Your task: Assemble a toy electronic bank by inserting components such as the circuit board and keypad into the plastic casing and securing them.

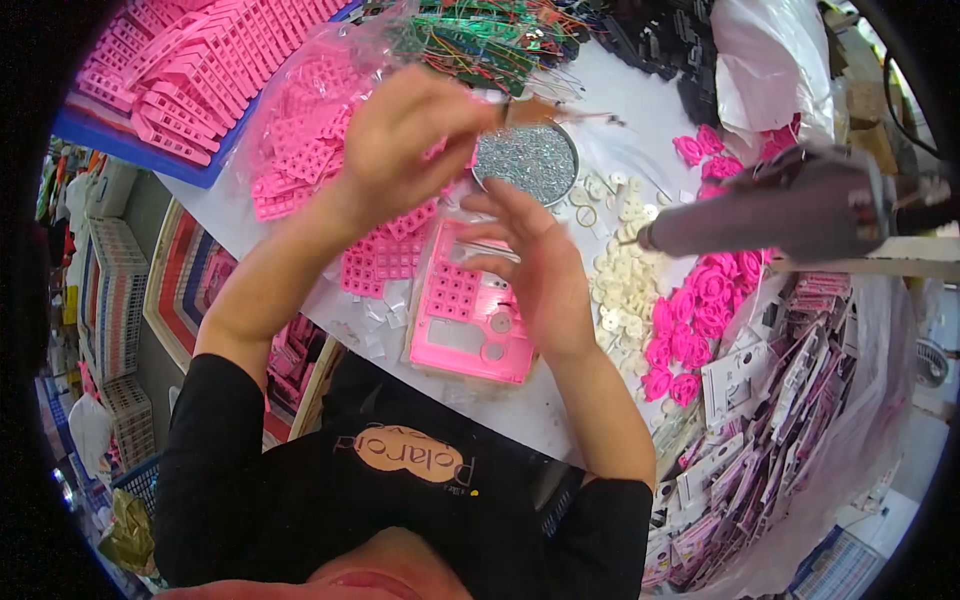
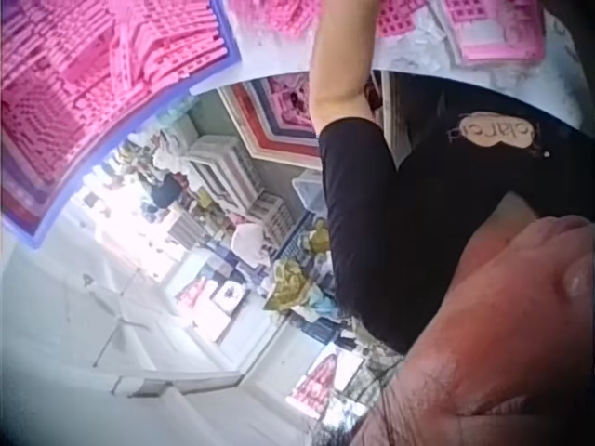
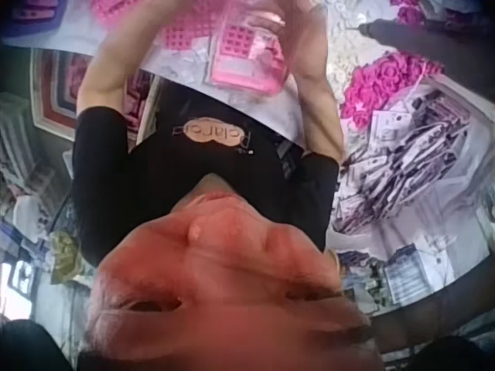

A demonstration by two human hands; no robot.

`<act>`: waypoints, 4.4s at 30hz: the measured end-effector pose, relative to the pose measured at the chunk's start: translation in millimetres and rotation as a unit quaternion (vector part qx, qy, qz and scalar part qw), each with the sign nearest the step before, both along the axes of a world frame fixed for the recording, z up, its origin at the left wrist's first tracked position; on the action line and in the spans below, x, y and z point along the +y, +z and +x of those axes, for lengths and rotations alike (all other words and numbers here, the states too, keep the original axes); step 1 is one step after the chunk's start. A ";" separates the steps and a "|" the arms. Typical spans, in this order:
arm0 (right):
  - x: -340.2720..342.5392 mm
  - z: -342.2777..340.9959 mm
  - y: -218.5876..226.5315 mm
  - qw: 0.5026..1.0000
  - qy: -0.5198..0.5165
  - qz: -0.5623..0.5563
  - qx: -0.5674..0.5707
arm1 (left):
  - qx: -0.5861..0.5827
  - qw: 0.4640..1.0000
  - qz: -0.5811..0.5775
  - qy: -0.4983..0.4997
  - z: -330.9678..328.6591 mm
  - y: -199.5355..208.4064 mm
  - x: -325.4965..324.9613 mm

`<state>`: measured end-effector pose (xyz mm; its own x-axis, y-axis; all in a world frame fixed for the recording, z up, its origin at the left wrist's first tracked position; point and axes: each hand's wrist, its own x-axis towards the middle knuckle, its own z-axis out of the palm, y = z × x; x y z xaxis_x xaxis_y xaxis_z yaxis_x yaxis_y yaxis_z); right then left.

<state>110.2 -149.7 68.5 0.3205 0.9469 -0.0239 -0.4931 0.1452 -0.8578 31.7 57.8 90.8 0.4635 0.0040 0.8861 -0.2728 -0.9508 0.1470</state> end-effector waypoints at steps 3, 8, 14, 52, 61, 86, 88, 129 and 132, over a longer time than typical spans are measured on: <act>14.5 -0.3 3.1 0.981 0.007 0.064 0.181 | 0.077 0.995 0.038 -0.050 -44.4 -5.5 -23.6; 18.2 0.9 2.9 0.996 0.046 -0.028 0.073 | 0.125 0.968 -0.217 -0.026 -99.1 2.0 -41.5; 27.3 -19.2 18.5 0.978 0.047 -0.150 -0.138 | 0.278 0.644 -0.682 -0.206 -110.0 -18.0 -30.8; -118.1 -12.6 51.6 0.767 0.276 -0.254 -0.521 | 0.336 0.832 -0.434 -0.082 -165.4 -19.4 -61.3; -61.7 -20.8 56.9 0.793 0.270 -0.039 -0.545 | 0.398 0.834 -0.294 -0.245 -144.0 -8.8 -89.2; 2.7 -9.3 -26.9 0.872 0.107 -0.248 -0.408 | 0.423 0.425 -0.751 -0.277 -190.5 -36.8 -118.7; 7.1 -8.9 -22.6 0.828 0.119 -0.268 -0.477 | 0.479 0.468 -0.699 -0.249 -192.9 -29.7 -112.3; -40.6 -67.7 -12.1 0.577 0.079 -0.145 -0.800 | 0.476 0.859 0.146 0.118 101.8 -98.0 24.3; -40.2 -66.8 -12.6 0.578 0.083 -0.144 -0.799 | 0.462 0.869 0.137 0.115 100.0 -99.6 24.0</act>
<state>43.4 -189.9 55.9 0.0573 0.9983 0.0130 0.9756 -0.0532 -0.2129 131.7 81.8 -8.8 0.9921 0.0392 0.1191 0.0440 -0.9983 -0.0376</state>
